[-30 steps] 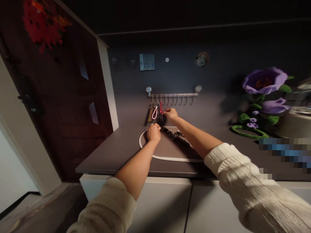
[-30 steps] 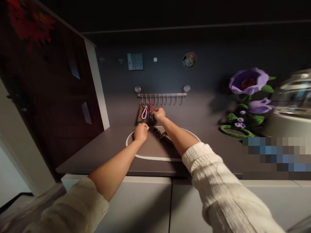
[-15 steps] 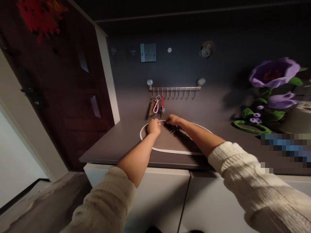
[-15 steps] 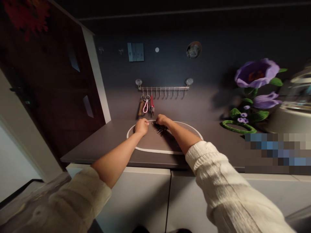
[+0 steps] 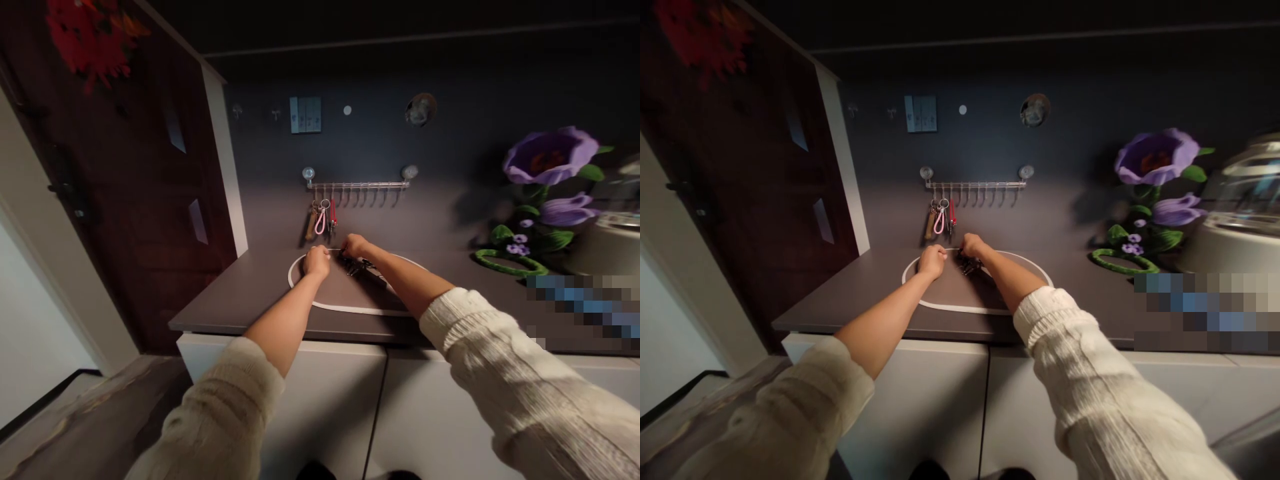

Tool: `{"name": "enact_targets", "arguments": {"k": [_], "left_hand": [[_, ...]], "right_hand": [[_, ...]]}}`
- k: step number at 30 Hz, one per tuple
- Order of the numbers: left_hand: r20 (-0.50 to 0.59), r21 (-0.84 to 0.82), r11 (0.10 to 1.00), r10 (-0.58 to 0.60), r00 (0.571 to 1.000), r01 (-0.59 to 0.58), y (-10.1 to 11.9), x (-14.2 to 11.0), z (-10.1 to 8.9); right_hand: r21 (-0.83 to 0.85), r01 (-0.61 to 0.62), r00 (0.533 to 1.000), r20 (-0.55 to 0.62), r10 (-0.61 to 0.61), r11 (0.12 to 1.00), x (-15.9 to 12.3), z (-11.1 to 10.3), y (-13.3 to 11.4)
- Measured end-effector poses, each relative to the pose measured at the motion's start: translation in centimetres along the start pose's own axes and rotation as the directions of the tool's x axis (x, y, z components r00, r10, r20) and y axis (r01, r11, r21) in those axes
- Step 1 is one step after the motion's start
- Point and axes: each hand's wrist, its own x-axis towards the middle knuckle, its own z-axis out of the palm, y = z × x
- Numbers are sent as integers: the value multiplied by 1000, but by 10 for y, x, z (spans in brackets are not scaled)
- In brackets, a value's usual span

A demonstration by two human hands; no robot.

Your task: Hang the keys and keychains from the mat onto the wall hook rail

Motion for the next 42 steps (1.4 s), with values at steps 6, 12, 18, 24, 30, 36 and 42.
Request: {"name": "enact_targets", "arguments": {"k": [6,12,18,24,30,36,42], "left_hand": [[-4,-27,995,91,996,-91,2,-2,-1],[-79,-144,968,195,978,-205,5,0,-1],[-127,-180,940,268,955,-288,7,0,-2],[-156,-157,926,320,934,-343,8,2,-3],[-183,-235,904,319,930,-357,9,3,-4],[-177,-406,854,275,945,-325,12,4,-4],[-152,-557,796,182,972,-236,13,5,-3]], "right_hand": [[87,6,999,-37,-3,996,-17,-17,-10],[532,-18,994,-79,71,847,-31,-22,-10],[904,-46,992,-10,128,425,-51,-19,-10],[980,-79,991,57,124,182,-67,-14,-6],[990,-76,993,65,99,115,-72,-8,-2],[992,-84,995,78,65,93,-75,-11,-6],[983,-41,996,27,81,180,-75,-11,-9]]}}
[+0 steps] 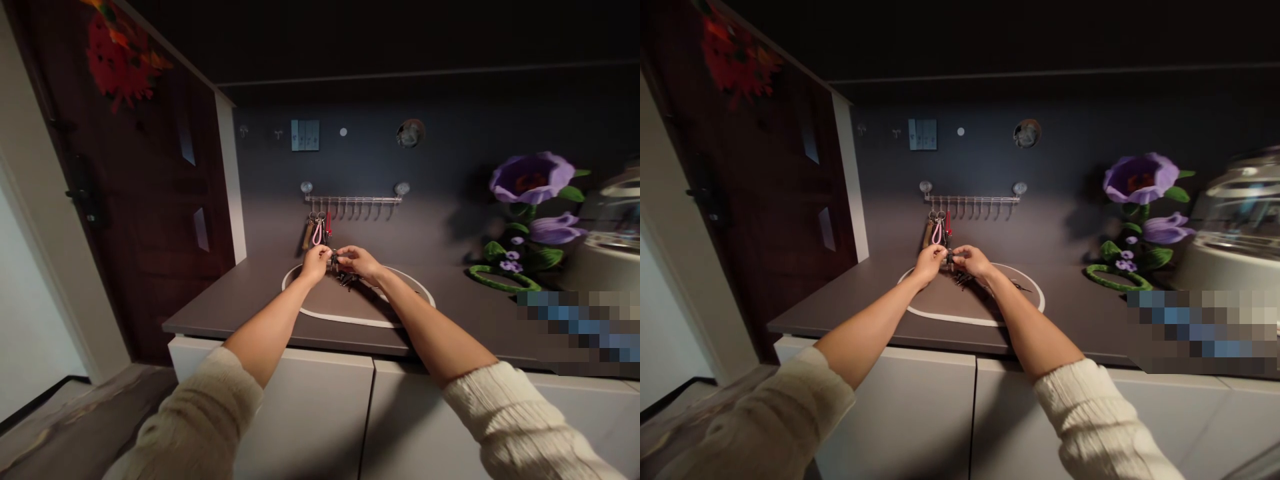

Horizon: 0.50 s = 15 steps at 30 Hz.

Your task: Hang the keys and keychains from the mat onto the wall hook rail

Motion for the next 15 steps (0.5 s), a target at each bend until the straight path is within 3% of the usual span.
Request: {"name": "enact_targets", "arguments": {"k": [5,10,15], "left_hand": [[-19,-51,998,-38,999,37,1,-1,0],[1,-105,993,-47,999,47,1,-1,1],[2,-123,992,-40,999,40,2,-1,2]], "right_hand": [[-111,151,989,6,-151,982,5,-1,4],[-304,334,936,-8,-353,892,11,-3,7],[-374,347,924,-23,-383,860,13,-4,9]]}}
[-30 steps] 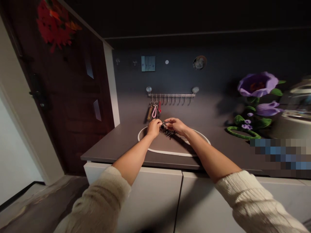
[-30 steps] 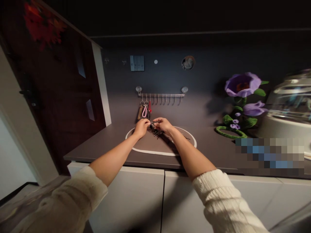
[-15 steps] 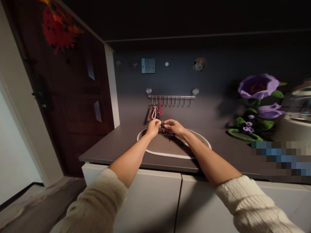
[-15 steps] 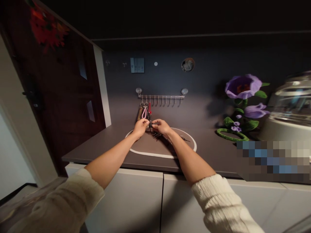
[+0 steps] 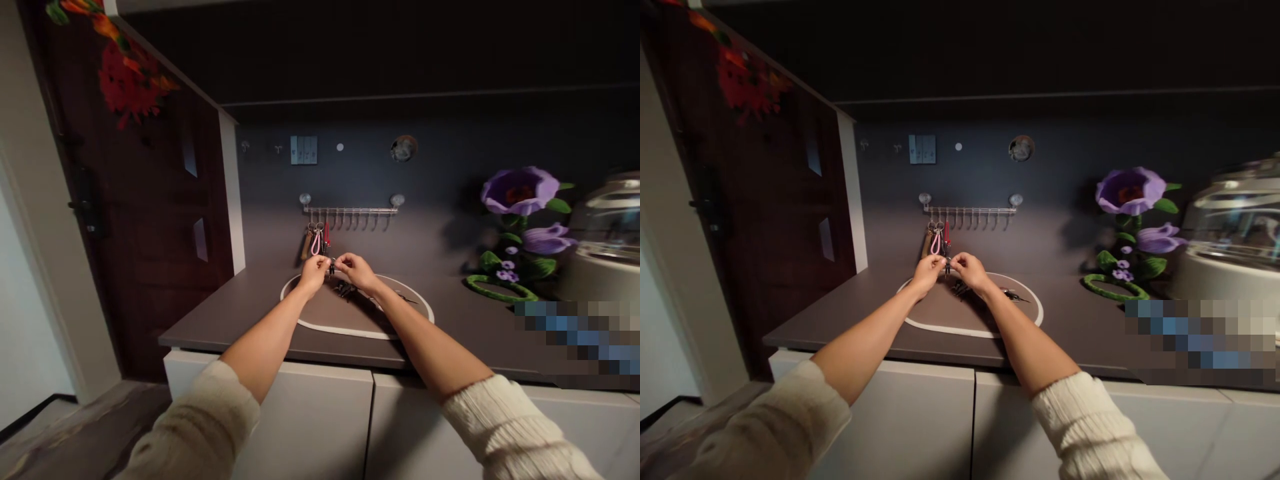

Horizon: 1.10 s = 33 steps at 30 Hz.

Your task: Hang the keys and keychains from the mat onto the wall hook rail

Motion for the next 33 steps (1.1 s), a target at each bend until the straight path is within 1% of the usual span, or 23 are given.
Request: {"name": "enact_targets", "arguments": {"k": [4,8,11,14,16,18,21,23,27,33], "left_hand": [[-10,-22,999,23,1000,-23,1,-1,0],[-28,-39,999,15,1000,-16,-4,1,1],[-47,34,999,19,999,-17,-11,3,0],[-35,158,987,45,998,-39,-16,3,0],[0,258,964,67,998,-65,-17,1,0],[50,349,933,75,996,-87,-17,-1,0],[118,454,885,57,991,-104,-14,-7,1],[147,507,855,41,988,-111,-11,-11,1],[188,570,812,21,982,-127,-7,-14,1],[190,603,789,-2,982,-115,-8,-13,1]], "right_hand": [[24,1,1000,-12,-1,1000,1,1,2],[35,32,997,-65,-29,999,5,1,2],[42,37,995,-97,-33,998,11,-2,0],[110,23,993,-114,-10,994,19,-6,-4],[170,-11,992,-124,33,985,26,-9,-8],[229,-71,985,-139,104,971,33,-11,-14],[306,-161,959,-175,221,938,44,-13,-25],[348,-182,945,-195,261,920,52,-14,-31],[415,-205,923,-218,316,886,69,-12,-41],[509,-247,869,-260,421,825,95,-6,-45]]}}
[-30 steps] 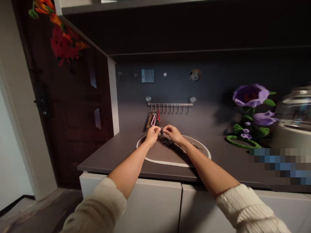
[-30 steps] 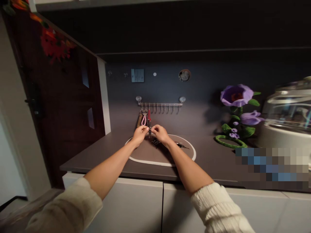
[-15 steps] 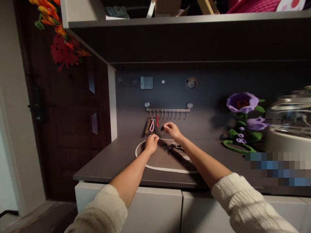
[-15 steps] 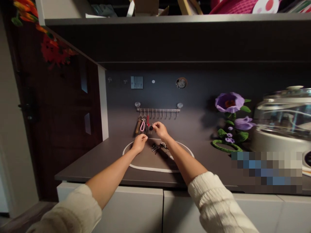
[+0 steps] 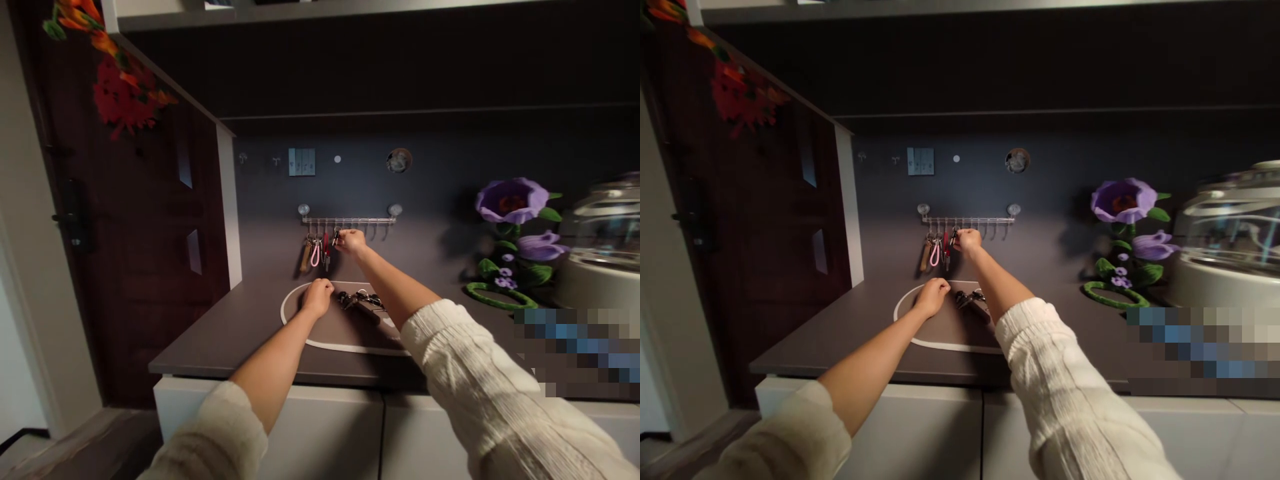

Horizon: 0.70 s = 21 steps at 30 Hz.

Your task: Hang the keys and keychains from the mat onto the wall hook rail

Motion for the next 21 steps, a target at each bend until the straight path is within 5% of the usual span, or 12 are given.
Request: {"name": "enact_targets", "arguments": {"k": [21], "left_hand": [[0,12,1000,-22,1000,22,0,1,0]], "right_hand": [[31,-140,986,-92,142,990,8,7,13]]}}
